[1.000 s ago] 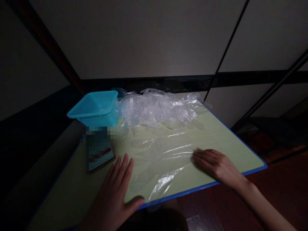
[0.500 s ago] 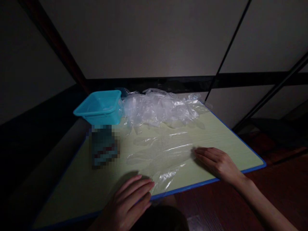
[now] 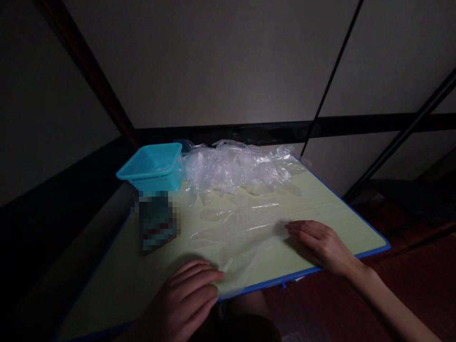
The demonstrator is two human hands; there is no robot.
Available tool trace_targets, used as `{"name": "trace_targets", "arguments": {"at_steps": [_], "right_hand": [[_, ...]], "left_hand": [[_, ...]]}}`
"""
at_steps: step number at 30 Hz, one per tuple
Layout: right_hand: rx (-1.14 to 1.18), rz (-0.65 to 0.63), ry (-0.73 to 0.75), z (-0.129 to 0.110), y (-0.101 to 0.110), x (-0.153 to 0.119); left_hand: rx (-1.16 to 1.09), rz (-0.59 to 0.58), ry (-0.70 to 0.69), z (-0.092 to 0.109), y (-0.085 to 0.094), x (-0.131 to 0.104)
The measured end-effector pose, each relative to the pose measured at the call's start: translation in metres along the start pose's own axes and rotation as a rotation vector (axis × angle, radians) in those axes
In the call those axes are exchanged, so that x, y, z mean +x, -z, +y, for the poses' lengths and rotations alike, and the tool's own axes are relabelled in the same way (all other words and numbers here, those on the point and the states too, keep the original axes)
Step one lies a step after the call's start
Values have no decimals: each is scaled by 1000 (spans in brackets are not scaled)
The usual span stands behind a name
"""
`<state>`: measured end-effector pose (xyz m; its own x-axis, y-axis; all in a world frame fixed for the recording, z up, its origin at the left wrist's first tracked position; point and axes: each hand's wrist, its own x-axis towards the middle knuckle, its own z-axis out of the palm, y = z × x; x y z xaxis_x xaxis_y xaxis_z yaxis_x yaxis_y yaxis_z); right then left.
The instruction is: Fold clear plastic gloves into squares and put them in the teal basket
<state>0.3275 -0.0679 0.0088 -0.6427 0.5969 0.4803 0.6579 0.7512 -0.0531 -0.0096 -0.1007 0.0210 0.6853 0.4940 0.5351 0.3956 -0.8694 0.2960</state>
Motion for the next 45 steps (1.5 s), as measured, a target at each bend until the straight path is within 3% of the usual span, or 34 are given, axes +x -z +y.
{"name": "trace_targets", "arguments": {"at_steps": [3,7,9,11,14,18,23,26,29,34,38,42,44,45], "right_hand": [[-32,-57,-3,1,2,-10],[-13,-68,-77,7,8,-14],[56,-61,-217,14,8,-5],[138,-59,-409,23,4,12],[179,-85,-511,40,-9,41],[205,-120,-632,67,-34,69],[291,-206,-754,86,-54,83],[385,-221,-769,83,-52,87],[483,-151,-757,73,-38,91],[619,12,-732,53,-7,101],[675,233,-682,32,20,120],[657,621,-418,-2,52,131],[609,692,-313,-18,63,127],[590,704,-276,-25,65,122]], "left_hand": [[-21,-41,27,-5,3,-3],[-38,-9,58,-17,10,3],[-12,-5,116,-27,12,13],[46,-86,228,-40,12,28],[119,-217,329,-59,6,52],[229,-268,395,-82,-5,74],[383,-321,490,-100,-12,80],[417,-341,528,-105,-14,79],[404,-322,537,-108,-13,77],[357,-126,542,-108,1,85],[316,129,538,-96,31,100],[317,407,489,-66,66,103],[331,612,333,-49,77,95],[341,622,291,-42,80,90]]}}
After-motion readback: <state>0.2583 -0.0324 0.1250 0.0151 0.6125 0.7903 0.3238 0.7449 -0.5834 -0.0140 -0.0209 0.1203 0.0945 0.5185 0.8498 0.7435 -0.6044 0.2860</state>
